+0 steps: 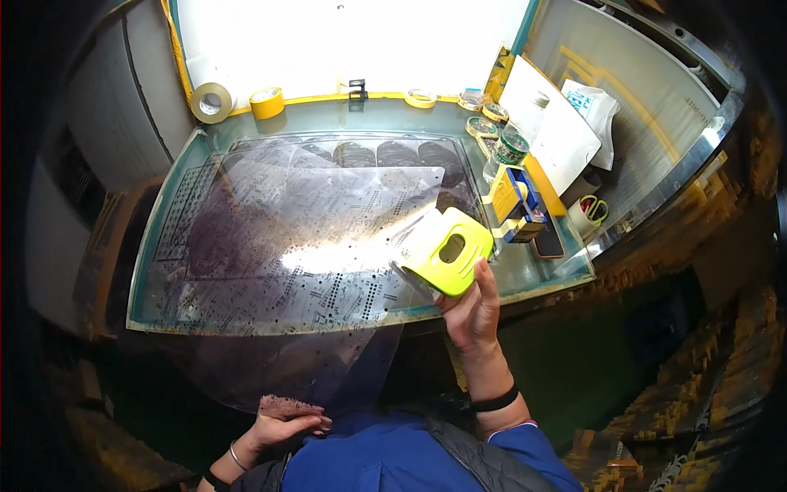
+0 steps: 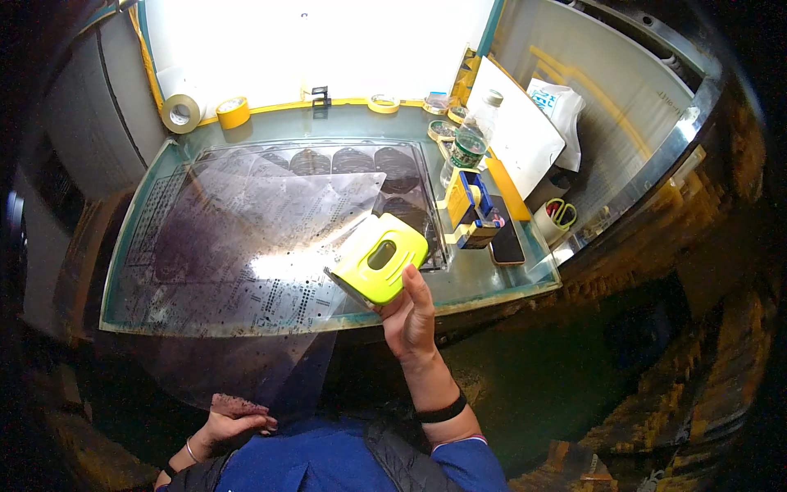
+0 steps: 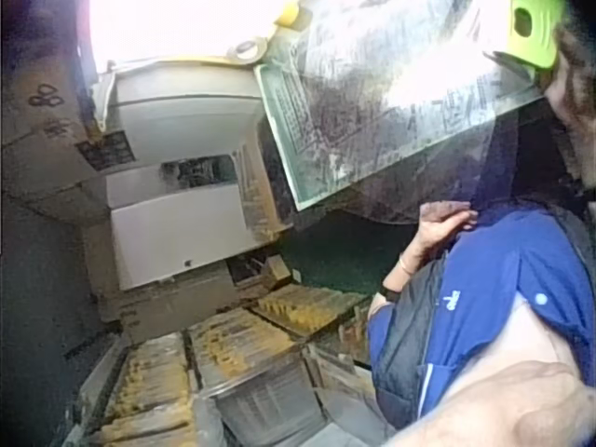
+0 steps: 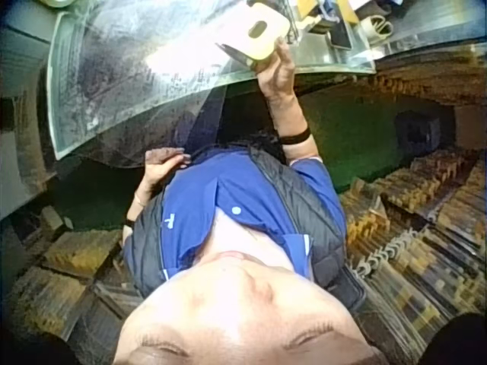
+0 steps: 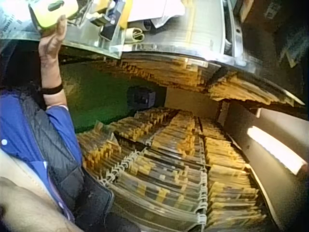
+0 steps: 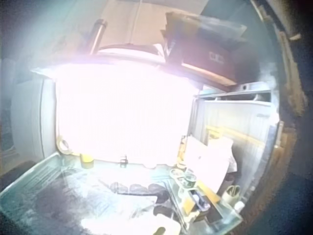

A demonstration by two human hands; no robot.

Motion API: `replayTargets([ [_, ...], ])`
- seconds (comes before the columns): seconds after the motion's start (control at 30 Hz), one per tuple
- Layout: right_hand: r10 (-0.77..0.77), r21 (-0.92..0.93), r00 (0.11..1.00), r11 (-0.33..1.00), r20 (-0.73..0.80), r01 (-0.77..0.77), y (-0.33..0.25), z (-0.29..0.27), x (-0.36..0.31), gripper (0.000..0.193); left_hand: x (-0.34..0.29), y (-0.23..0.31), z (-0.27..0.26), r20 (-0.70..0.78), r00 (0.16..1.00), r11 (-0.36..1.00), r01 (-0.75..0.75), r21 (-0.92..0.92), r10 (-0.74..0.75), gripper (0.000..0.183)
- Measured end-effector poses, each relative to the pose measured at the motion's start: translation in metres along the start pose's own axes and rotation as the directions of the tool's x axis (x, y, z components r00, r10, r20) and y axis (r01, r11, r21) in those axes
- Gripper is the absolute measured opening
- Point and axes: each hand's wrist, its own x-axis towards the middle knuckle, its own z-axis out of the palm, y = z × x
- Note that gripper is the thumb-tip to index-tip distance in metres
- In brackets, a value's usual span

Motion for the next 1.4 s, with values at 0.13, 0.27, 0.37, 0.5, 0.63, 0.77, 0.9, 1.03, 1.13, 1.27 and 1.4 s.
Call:
replayTargets([
  [0.13,0.002,-0.005,0.999,1.000,-0.050,-0.002,0.001,0.006,0.000,0.043,0.001,-0.004,-0.003,0.026,0.999,1.000,-0.022,-0.013,0.022,0.014],
  [0.27,0.013,0.001,0.999,1.000,-0.045,-0.013,0.002,0.004,0.001,0.043,0.002,0.002,0.000,0.021,1.000,1.000,0.007,0.010,-0.007,0.013],
  [0.37,0.018,0.009,0.999,1.000,-0.049,-0.017,0.002,0.004,0.001,0.040,0.002,0.006,0.001,0.027,1.000,0.999,-0.005,0.052,0.004,0.013],
  [0.5,0.013,-0.011,0.998,1.000,-0.062,-0.014,0.007,-0.003,0.004,0.036,0.001,0.002,-0.001,0.018,1.000,1.000,0.000,0.014,0.000,0.013],
  [0.63,0.050,-0.097,0.990,0.993,-0.134,-0.064,0.009,-0.011,0.009,0.037,0.003,0.005,-0.002,0.061,0.996,0.995,-0.069,0.068,0.065,0.013],
  [0.77,0.003,-0.080,0.999,0.997,-0.038,-0.006,-0.005,-0.014,0.007,0.052,0.006,0.014,0.003,-0.008,1.000,0.999,0.026,0.026,-0.026,0.014],
  [0.9,-0.050,-0.028,0.990,0.999,-0.131,0.047,-0.021,-0.017,-0.005,0.052,0.013,0.019,-0.002,-0.029,1.000,0.998,-0.013,-0.066,0.011,0.017],
  [1.03,0.229,-0.032,0.974,0.973,-0.005,-0.229,-0.026,-0.023,-0.030,0.042,0.037,0.029,0.000,-0.052,0.999,0.991,-0.019,-0.133,0.012,0.018],
  [1.13,0.562,0.049,0.785,0.804,0.261,-0.592,-0.005,-0.039,-0.042,0.059,0.054,0.038,0.011,0.016,0.998,0.992,-0.063,-0.114,0.066,0.023],
  [1.27,0.723,0.032,0.574,0.611,0.383,-0.791,0.021,-0.005,-0.037,0.072,0.066,0.028,0.032,0.139,0.988,0.998,-0.067,-0.009,0.068,0.027],
  [1.4,0.742,-0.075,0.574,0.631,0.346,-0.772,0.031,0.007,-0.030,0.071,0.053,0.034,0.024,0.165,0.974,0.987,0.156,0.026,-0.158,0.049],
])
